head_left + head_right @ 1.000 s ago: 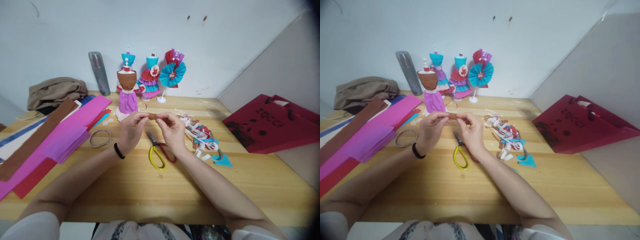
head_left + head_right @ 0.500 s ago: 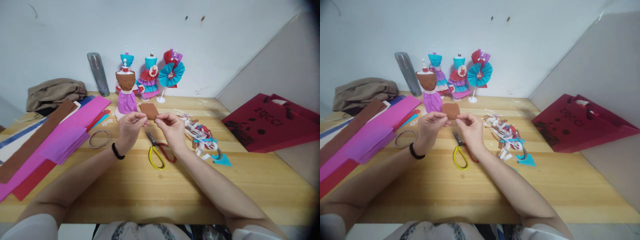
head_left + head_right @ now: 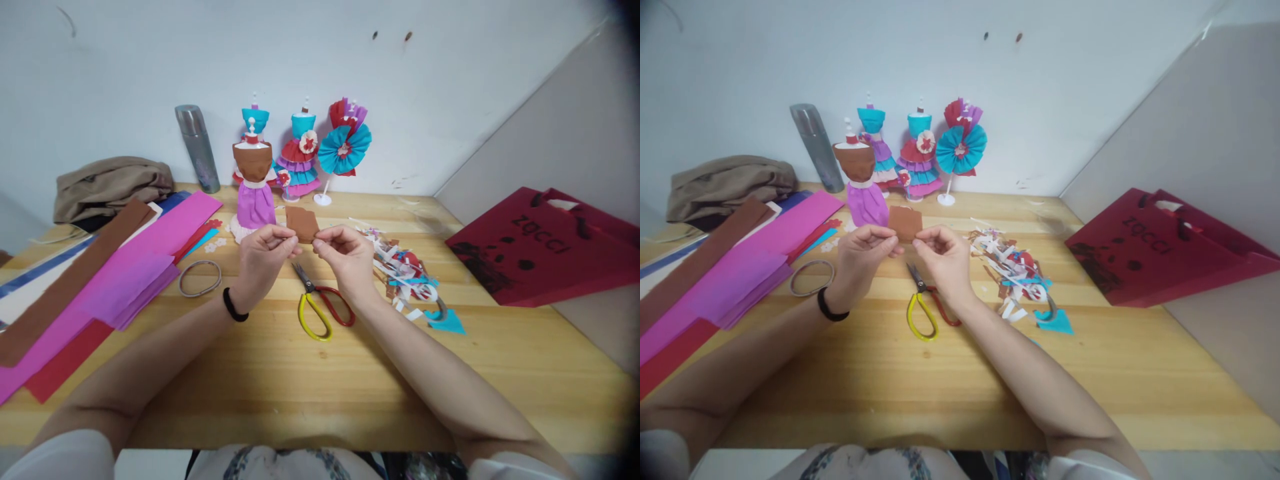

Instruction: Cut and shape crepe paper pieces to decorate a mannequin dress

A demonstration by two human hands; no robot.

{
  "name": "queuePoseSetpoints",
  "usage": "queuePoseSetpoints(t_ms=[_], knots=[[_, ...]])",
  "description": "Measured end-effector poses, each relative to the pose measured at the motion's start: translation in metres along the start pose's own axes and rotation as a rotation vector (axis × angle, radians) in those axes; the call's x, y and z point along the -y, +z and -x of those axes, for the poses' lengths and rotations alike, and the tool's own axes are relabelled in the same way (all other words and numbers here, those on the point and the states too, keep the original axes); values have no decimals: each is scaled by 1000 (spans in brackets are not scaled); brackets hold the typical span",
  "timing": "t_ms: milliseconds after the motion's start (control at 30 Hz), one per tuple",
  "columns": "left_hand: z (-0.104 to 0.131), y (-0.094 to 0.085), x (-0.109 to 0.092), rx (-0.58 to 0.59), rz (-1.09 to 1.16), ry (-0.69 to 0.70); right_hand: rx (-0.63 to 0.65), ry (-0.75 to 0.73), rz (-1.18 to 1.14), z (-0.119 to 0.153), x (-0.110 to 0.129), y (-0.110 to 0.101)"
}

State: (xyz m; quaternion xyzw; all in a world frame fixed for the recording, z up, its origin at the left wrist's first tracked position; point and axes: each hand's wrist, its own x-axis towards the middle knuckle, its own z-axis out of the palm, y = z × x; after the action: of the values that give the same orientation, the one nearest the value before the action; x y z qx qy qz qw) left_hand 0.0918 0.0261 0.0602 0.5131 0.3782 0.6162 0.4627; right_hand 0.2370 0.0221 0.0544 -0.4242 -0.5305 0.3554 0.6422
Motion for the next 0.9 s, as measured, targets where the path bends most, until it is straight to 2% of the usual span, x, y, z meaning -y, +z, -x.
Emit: queuePoseSetpoints(t_ms=[267, 467, 700, 900], knots=[[0, -2, 4, -3, -7, 13, 41, -39, 35, -3, -4, -4], [-3, -5, 11, 0, -29, 74, 67, -39, 69, -5, -10, -7], [-6, -12, 24, 24, -198, 228, 49, -118, 77, -2, -16, -5], [-5, -15, 24, 62, -369, 382, 27, -121, 132, 1, -19, -3]])
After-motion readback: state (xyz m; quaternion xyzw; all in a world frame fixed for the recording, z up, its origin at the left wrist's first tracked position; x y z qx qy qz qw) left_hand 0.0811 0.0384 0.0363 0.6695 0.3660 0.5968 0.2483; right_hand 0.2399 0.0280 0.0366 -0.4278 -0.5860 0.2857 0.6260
